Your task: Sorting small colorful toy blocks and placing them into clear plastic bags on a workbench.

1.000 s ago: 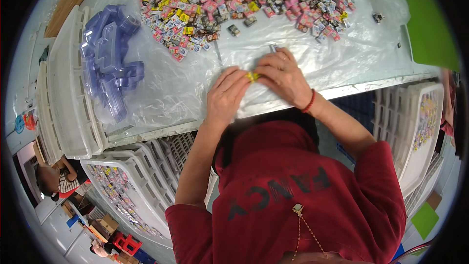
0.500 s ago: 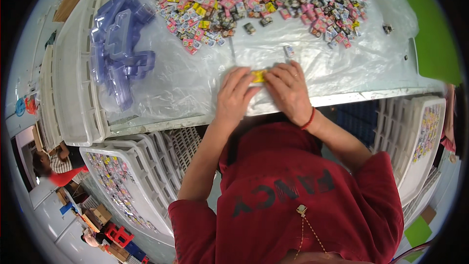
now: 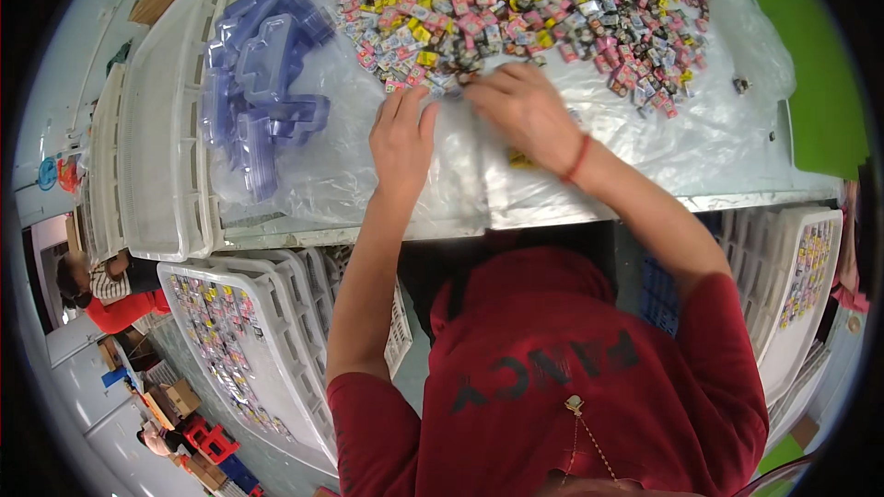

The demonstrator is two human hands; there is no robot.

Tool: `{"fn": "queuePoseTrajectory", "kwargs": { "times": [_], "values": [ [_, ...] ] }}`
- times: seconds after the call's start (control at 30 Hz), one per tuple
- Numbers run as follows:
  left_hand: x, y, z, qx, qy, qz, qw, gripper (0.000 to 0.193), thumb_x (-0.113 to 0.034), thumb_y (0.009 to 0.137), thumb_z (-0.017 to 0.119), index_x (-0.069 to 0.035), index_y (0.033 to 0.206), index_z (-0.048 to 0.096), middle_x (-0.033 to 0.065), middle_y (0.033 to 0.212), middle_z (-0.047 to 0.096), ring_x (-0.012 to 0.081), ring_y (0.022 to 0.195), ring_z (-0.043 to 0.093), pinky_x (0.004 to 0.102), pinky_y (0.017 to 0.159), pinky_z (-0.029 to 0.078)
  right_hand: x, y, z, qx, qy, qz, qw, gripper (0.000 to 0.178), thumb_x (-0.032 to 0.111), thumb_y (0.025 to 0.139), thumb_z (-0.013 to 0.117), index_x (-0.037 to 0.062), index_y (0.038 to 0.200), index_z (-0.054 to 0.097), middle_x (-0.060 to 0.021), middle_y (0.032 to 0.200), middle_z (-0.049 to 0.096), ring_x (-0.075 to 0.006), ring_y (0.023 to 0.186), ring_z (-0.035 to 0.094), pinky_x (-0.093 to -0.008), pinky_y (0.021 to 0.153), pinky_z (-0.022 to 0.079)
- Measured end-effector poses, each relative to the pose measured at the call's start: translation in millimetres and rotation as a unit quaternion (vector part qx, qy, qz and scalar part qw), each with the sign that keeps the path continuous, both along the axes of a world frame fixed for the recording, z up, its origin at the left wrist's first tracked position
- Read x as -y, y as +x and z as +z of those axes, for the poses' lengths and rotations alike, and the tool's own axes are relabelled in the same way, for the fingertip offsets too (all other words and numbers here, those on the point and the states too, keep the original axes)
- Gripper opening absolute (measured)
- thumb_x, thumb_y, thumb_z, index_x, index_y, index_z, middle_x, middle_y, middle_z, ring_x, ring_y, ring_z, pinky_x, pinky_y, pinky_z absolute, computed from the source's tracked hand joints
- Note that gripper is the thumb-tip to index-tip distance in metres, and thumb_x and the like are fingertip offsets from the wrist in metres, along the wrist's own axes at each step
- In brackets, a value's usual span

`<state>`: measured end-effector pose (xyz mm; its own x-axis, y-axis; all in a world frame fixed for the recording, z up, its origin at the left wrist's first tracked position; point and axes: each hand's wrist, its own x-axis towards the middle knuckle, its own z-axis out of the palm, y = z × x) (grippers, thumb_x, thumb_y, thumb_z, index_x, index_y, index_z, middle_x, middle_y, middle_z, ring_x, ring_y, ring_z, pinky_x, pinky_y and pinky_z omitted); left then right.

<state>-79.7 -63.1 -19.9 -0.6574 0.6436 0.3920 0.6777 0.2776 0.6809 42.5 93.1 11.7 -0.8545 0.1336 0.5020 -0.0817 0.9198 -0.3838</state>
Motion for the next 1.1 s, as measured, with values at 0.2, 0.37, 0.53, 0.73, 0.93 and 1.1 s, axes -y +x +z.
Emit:
{"fn": "queuePoseTrajectory", "kwargs": {
  "times": [0.2,0.37,0.53,0.73,0.93,1.1],
  "values": [
    [-12,-4,-17,-0.214,-0.074,0.003,0.974,0.028,-0.006,0.069,0.073,-0.004,0.096,0.065,0.0087,0.102,0.061,0.0313,0.095,0.056,0.0413,0.082,0.047,-5,-36,-27,0.092,0.17,-0.004,0.981,0.019,0.013,0.079,0.055,0.0085,0.095,0.066,-0.0035,0.097,0.063,-0.0209,0.096,0.056,-0.0333,0.085,0.041],
    [-12,-4,-19,-0.186,-0.071,-0.01,0.98,0.024,-0.005,0.069,0.072,-0.004,0.091,0.064,0.0091,0.096,0.062,0.0309,0.092,0.057,0.041,0.081,0.047,-11,-37,-30,0.059,0.168,0.049,0.983,0.016,0.014,0.079,0.057,0.0083,0.092,0.065,-0.0026,0.098,0.063,-0.0196,0.096,0.055,-0.0333,0.086,0.041],
    [-20,-15,-26,-0.173,-0.061,-0.019,0.983,0.021,-0.006,0.07,0.071,-0.003,0.09,0.063,0.0104,0.093,0.064,0.0322,0.089,0.057,0.0412,0.081,0.047,-21,-53,-32,0.076,0.169,0.069,0.98,0.012,0.015,0.08,0.057,0.0095,0.089,0.063,-0.0025,0.098,0.063,-0.0194,0.095,0.055,-0.0336,0.085,0.041],
    [-5,-16,-11,-0.117,-0.019,-0.022,0.993,0.02,-0.009,0.077,0.072,-0.005,0.095,0.065,0.0107,0.09,0.067,0.0304,0.084,0.062,0.0369,0.081,0.049,-21,-49,-27,0.078,0.181,0.1,0.975,0.011,0.018,0.08,0.059,0.0115,0.089,0.06,0.0002,0.096,0.062,-0.0182,0.094,0.056,-0.035,0.084,0.04],
    [-2,3,-4,0.138,-0.013,0.06,0.988,0.017,-0.007,0.079,0.071,-0.004,0.095,0.066,0.0085,0.091,0.067,0.0217,0.08,0.063,0.0314,0.07,0.051,-24,-44,-44,0.053,0.18,0.076,0.979,0.019,0.02,0.075,0.067,0.0129,0.092,0.061,0.0002,0.095,0.061,-0.0187,0.097,0.056,-0.04,0.098,0.035],
    [2,37,16,0.047,0.002,-0.033,0.998,0.02,-0.008,0.076,0.073,-0.004,0.095,0.067,0.0087,0.096,0.067,0.0244,0.087,0.062,0.0336,0.077,0.05,-30,-22,-28,0.036,0.169,0.062,0.983,0.024,0.018,0.073,0.07,0.0126,0.095,0.063,0.0001,0.094,0.063,-0.0197,0.099,0.056,-0.0425,0.1,0.034]
  ]
}}
